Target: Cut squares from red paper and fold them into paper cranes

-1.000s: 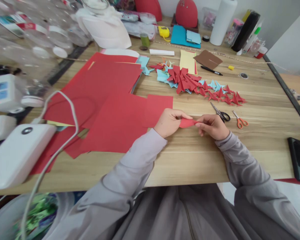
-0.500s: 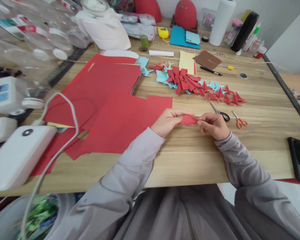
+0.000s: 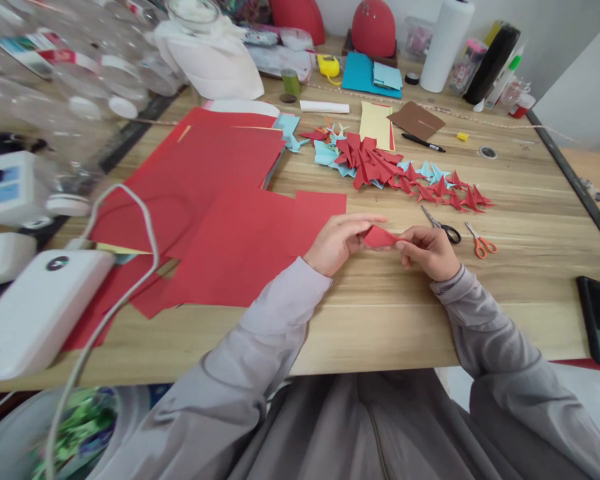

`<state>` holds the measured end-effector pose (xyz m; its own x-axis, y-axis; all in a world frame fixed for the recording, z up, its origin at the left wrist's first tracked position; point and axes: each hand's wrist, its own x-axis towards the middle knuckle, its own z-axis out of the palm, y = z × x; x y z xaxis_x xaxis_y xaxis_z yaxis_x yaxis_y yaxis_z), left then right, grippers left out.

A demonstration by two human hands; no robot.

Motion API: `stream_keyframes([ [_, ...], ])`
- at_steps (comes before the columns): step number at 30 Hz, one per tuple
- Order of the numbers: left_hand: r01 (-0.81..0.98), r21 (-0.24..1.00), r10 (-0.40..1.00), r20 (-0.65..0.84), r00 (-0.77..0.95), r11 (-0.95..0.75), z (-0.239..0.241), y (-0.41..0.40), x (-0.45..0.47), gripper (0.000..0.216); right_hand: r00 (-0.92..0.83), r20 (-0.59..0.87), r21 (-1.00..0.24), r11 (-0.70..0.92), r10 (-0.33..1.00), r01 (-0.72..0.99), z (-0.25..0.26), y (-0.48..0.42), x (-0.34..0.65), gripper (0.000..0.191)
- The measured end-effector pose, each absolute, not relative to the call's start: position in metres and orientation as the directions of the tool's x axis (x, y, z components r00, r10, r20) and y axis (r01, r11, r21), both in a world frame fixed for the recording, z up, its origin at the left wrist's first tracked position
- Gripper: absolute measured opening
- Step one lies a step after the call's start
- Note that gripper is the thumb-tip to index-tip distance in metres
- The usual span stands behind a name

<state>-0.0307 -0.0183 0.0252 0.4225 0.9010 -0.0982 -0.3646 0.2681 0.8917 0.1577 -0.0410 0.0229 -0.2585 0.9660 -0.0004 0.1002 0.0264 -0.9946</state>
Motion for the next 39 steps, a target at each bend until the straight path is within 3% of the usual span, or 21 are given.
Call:
stream_keyframes([
  [6, -0.176, 0.972, 0.938, -0.091, 0.336, 0.157, 0.018, -0.022, -0.021, 0.037, -0.276, -0.013, -0.994, 0.018, 0.961, 0.111, 0.024, -0.042, 0.154, 0.035],
  [14, -0.104, 0.993, 0.947, -0.011, 0.32, 0.047, 0.017, -0.021, -0.024, 0.03, -0.311, -0.044, -0.997, -0.022, 0.949, 0.074, 0.024, -0.041, 0.156, 0.036],
  [19, -0.095, 0.995, 0.95, 0.027, 0.312, 0.003, 0.017, -0.022, -0.023, 0.028, -0.278, 0.031, -0.991, 0.066, 0.96, 0.117, 0.021, -0.042, 0.157, 0.034],
  [27, -0.208, 0.974, 0.97, -0.043, 0.238, 0.094, 0.013, -0.026, -0.014, 0.045, -0.271, 0.175, -0.921, 0.255, 0.947, 0.296, 0.02, -0.047, 0.155, 0.03],
  [39, -0.159, 0.987, 0.97, 0.016, 0.244, 0.024, 0.013, -0.025, -0.015, 0.032, -0.262, 0.145, -0.931, 0.221, 0.954, 0.29, 0.019, -0.047, 0.156, 0.03],
])
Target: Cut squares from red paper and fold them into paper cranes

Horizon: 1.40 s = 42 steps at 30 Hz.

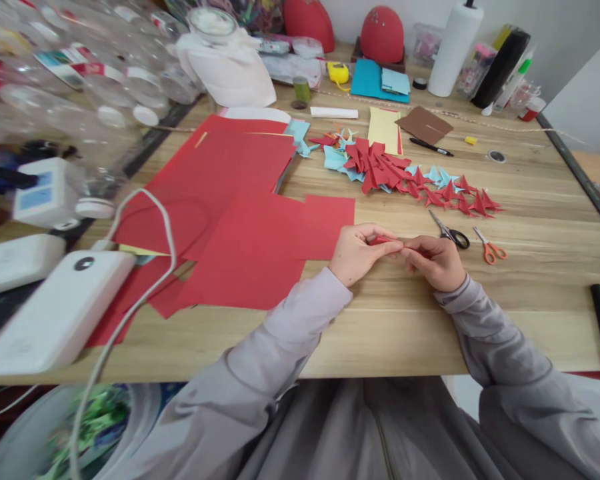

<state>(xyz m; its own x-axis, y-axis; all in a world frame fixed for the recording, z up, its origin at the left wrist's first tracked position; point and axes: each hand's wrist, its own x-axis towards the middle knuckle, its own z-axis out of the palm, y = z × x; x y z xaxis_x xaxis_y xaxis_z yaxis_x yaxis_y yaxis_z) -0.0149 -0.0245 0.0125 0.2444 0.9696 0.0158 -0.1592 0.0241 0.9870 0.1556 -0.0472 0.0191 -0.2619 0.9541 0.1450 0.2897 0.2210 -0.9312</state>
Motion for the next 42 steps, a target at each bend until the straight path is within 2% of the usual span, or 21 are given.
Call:
stream_keyframes([
  [10, -0.234, 0.971, 0.968, 0.016, 0.251, 0.045, 0.0133, -0.0243, -0.0144, 0.03, -0.232, 0.167, -0.93, 0.231, 0.958, 0.287, 0.017, -0.0456, 0.1573, 0.025],
  [17, -0.28, 0.952, 0.952, -0.033, 0.305, 0.123, 0.0124, -0.0231, -0.0175, 0.042, -0.217, 0.148, -0.936, 0.207, 0.965, 0.286, 0.0181, -0.0445, 0.1567, 0.028],
  [22, -0.27, 0.948, 0.947, -0.081, 0.311, 0.17, 0.011, -0.0202, -0.0197, 0.052, -0.208, 0.117, -0.96, 0.164, 0.971, 0.226, 0.0159, -0.0439, 0.1544, 0.03],
  [28, -0.201, 0.975, 0.976, -0.047, 0.214, 0.091, 0.0093, -0.0197, -0.0177, 0.06, -0.199, 0.078, -0.976, 0.115, 0.977, 0.185, 0.0143, -0.0429, 0.1524, 0.031],
  [31, -0.153, 0.986, 0.97, -0.034, 0.241, 0.073, 0.0101, -0.0215, -0.0161, 0.07, -0.235, 0.097, -0.966, 0.148, 0.967, 0.212, 0.0129, -0.0443, 0.1517, 0.029],
  [38, -0.157, 0.984, 0.954, -0.034, 0.298, 0.084, 0.0136, -0.0232, -0.016, 0.052, -0.301, 0.241, -0.838, 0.355, 0.923, 0.415, 0.0134, -0.0478, 0.1523, 0.028],
  [42, -0.198, 0.975, 0.953, -0.037, 0.302, 0.1, 0.012, -0.0212, -0.0159, 0.048, -0.324, 0.252, -0.832, 0.376, 0.912, 0.409, 0.0142, -0.0451, 0.1544, 0.03],
])
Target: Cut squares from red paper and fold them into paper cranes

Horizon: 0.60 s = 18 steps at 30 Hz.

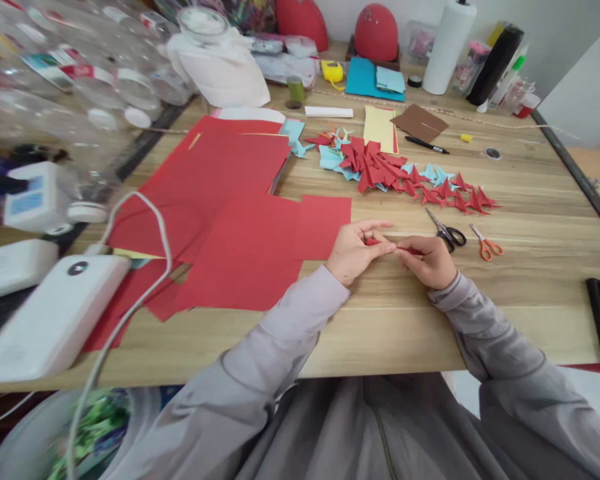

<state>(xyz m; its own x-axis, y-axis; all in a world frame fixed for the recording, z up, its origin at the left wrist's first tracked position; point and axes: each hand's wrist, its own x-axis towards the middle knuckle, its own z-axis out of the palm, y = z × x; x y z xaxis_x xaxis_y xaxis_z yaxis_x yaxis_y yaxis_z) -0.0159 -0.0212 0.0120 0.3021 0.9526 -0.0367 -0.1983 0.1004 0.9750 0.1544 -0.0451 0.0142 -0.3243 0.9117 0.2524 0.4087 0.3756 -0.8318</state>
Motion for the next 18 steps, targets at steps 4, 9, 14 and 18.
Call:
stream_keyframes([
  [4, -0.225, 0.969, 0.974, -0.048, 0.22, 0.099, 0.0101, -0.0182, -0.0176, 0.046, -0.329, 0.261, -0.841, 0.381, 0.907, 0.384, 0.0167, -0.0414, 0.1571, 0.029],
  [9, -0.238, 0.962, 0.977, -0.089, 0.193, 0.134, 0.0098, -0.0177, -0.0192, 0.054, -0.31, 0.234, -0.871, 0.341, 0.921, 0.355, 0.017, -0.0401, 0.1576, 0.036],
  [14, -0.201, 0.965, 0.96, -0.115, 0.254, 0.169, 0.0102, -0.0197, -0.0177, 0.049, -0.302, 0.214, -0.865, 0.324, 0.929, 0.384, 0.0138, -0.041, 0.156, 0.032],
  [18, -0.205, 0.969, 0.963, -0.082, 0.258, 0.137, 0.0109, -0.02, -0.017, 0.044, -0.339, 0.198, -0.863, 0.327, 0.92, 0.385, 0.0132, -0.0417, 0.1549, 0.03],
])
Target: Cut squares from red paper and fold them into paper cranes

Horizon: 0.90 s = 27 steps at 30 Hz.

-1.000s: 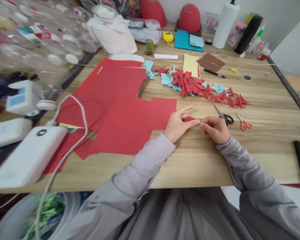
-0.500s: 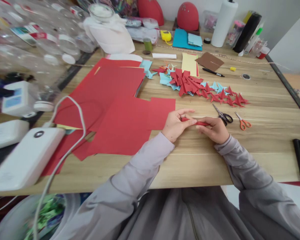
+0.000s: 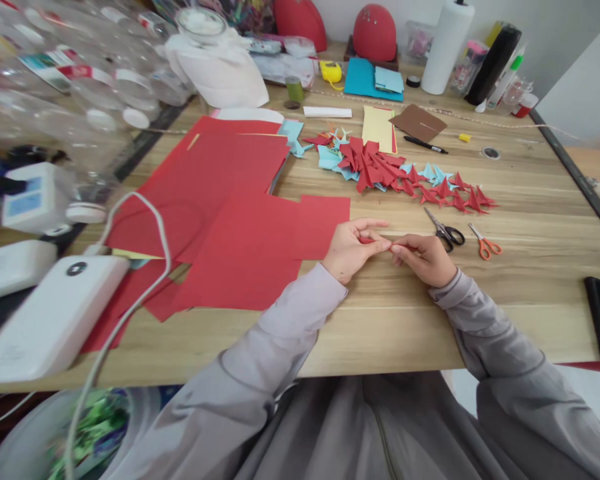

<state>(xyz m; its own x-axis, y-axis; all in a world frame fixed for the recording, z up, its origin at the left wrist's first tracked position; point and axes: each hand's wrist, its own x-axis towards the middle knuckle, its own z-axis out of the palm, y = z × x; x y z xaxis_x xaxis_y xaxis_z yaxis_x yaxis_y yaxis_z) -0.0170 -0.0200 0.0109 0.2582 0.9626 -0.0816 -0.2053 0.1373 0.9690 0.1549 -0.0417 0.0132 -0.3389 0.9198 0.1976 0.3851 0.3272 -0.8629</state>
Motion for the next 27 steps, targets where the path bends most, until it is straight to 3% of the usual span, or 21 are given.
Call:
stream_keyframes([
  [4, -0.189, 0.974, 0.96, -0.066, 0.273, 0.121, 0.0124, -0.0197, -0.0167, 0.039, -0.327, 0.167, -0.9, 0.279, 0.93, 0.334, 0.0109, -0.0426, 0.1524, 0.032],
  [11, -0.224, 0.942, 0.951, -0.194, 0.239, 0.248, 0.0116, -0.0187, -0.0167, 0.038, -0.17, -0.036, -0.99, -0.012, 0.985, 0.139, 0.0132, -0.0399, 0.1517, 0.036],
  [16, -0.295, 0.925, 0.96, -0.178, 0.218, 0.239, 0.0127, -0.0172, -0.0175, 0.035, -0.069, -0.139, -0.99, -0.139, 0.988, 0.005, 0.0183, -0.0378, 0.1524, 0.035],
  [20, -0.317, 0.919, 0.96, -0.169, 0.221, 0.235, 0.0128, -0.0153, -0.0182, 0.038, -0.08, -0.165, -0.985, -0.168, 0.983, -0.037, 0.0168, -0.0378, 0.1509, 0.034],
  [27, -0.309, 0.886, 0.936, -0.298, 0.189, 0.345, 0.0142, -0.0145, -0.0186, 0.036, -0.066, -0.126, -0.988, -0.132, 0.99, -0.083, 0.0131, -0.0358, 0.154, 0.031],
])
